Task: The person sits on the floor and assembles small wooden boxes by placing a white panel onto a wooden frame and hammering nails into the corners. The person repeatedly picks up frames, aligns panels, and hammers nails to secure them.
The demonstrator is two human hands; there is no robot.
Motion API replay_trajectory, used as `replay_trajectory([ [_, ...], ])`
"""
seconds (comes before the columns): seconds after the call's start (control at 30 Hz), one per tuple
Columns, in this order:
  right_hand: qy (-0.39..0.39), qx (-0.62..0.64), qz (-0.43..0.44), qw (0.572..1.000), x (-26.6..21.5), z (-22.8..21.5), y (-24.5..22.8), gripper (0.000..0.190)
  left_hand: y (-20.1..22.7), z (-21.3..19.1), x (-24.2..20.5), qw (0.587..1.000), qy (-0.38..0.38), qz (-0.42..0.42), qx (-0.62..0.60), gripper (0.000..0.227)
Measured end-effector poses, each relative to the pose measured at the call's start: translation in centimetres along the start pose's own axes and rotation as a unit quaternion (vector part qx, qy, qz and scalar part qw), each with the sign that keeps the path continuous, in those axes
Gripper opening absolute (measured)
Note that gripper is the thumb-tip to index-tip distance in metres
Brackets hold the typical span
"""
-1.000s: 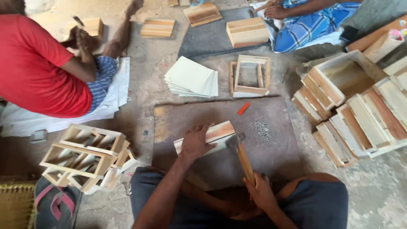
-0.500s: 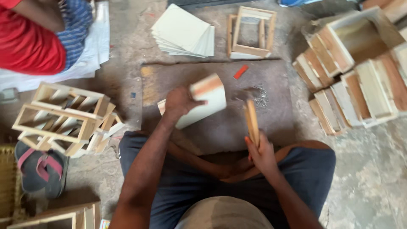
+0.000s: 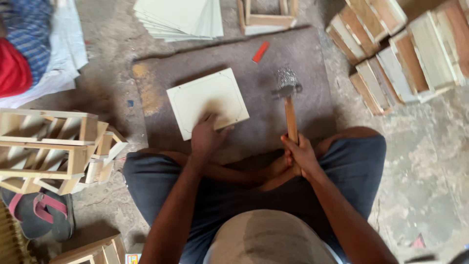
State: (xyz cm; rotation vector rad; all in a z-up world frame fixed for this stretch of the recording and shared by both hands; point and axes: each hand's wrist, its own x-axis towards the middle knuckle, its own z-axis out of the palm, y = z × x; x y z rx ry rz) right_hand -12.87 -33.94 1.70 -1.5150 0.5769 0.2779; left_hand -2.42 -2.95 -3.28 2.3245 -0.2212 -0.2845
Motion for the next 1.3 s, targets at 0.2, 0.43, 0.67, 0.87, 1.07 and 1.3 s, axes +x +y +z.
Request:
replay_trajectory([
  [0.2, -0.001, 0.064, 0.013, 0.998, 0.2, -0.7, -1.7, 0.027, 4.5, -1.1, 3.5, 0.949, 0.017, 0.164, 0.270, 0.103],
  [0.43, -0.080, -0.047, 0.073, 0.993, 1.4, 1.1, 0.3, 0.026, 3.6, -0.8, 4.7, 0.949, 0.024, 0.164, 0.267, 0.103],
  [0.67, -0.086, -0.112, 0.193, 0.971, -0.7, 1.5, 4.0, 0.035, 4.8, -1.6, 4.5, 0.951, 0.049, 0.173, 0.251, 0.106],
  [0.87, -0.007, -0.441, -0.248, 0.863, 4.0, 2.1, 7.9, 0.059, 8.9, 5.0, 8.3, 0.978, 0.055, 0.189, 0.076, 0.060],
  [1.07, -0.097, -0.447, 0.017, 0.889, 3.9, 2.0, 6.7, 0.075, 11.4, 17.8, 14.5, 0.979, -0.010, 0.185, 0.079, 0.017],
  [1.3, -0.095, -0.403, 0.030, 0.910, 2.8, 2.4, 3.9, 0.070, 10.7, 19.2, 16.7, 0.975, -0.013, 0.160, 0.155, 0.020],
])
